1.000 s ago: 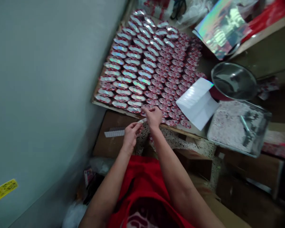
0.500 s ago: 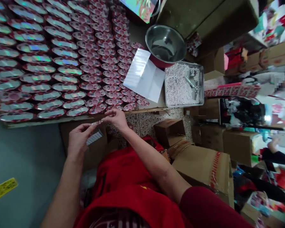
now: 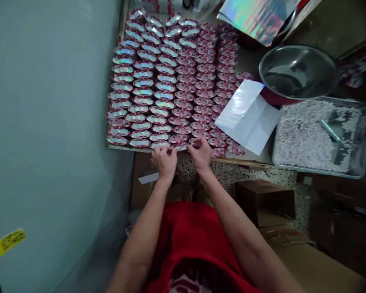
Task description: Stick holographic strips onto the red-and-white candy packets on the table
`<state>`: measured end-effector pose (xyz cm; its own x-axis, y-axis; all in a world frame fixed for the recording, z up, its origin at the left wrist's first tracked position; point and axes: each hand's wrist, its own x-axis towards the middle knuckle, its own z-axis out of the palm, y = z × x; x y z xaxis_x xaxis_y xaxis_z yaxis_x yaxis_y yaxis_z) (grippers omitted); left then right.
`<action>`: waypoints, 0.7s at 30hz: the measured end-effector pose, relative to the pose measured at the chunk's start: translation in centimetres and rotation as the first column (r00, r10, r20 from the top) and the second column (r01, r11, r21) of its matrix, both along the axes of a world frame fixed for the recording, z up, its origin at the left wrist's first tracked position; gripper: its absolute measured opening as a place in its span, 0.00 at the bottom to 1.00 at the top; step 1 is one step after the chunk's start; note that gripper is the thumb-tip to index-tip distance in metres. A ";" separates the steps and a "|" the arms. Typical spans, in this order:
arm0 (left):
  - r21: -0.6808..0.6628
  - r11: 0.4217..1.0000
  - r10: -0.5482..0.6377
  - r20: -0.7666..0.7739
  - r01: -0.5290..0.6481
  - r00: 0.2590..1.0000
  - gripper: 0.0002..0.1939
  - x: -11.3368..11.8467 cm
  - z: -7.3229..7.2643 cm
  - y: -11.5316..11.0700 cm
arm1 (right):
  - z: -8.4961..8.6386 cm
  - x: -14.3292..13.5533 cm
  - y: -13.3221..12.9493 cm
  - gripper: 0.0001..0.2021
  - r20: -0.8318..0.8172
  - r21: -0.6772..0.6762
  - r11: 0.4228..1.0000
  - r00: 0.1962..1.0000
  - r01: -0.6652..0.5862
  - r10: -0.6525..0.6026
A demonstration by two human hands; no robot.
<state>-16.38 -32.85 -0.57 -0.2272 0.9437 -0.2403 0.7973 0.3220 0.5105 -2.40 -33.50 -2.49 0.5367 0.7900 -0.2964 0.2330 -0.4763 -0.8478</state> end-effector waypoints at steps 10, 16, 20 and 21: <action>0.052 0.998 0.018 -0.040 -0.016 0.999 0.07 -0.3 -1.1 0.2 | -1.1 -0.5 1.6 0.10 0.103 0.004 0.993 0.987 -0.122 0.120; 0.092 0.996 0.008 -0.006 -0.008 1.000 0.06 -0.6 -1.5 0.3 | -0.7 -0.6 1.5 0.09 0.089 -0.002 0.992 0.988 -0.129 0.128; 0.104 0.995 -0.003 -0.026 0.006 1.000 0.06 -0.6 -1.7 0.3 | -0.8 -0.8 1.6 0.08 0.104 -0.008 0.989 0.984 -0.145 0.145; 0.102 0.995 -0.007 -0.028 0.010 1.000 0.06 -0.5 -1.8 0.3 | -0.8 -0.9 1.6 0.08 0.115 -0.012 0.988 0.982 -0.151 0.152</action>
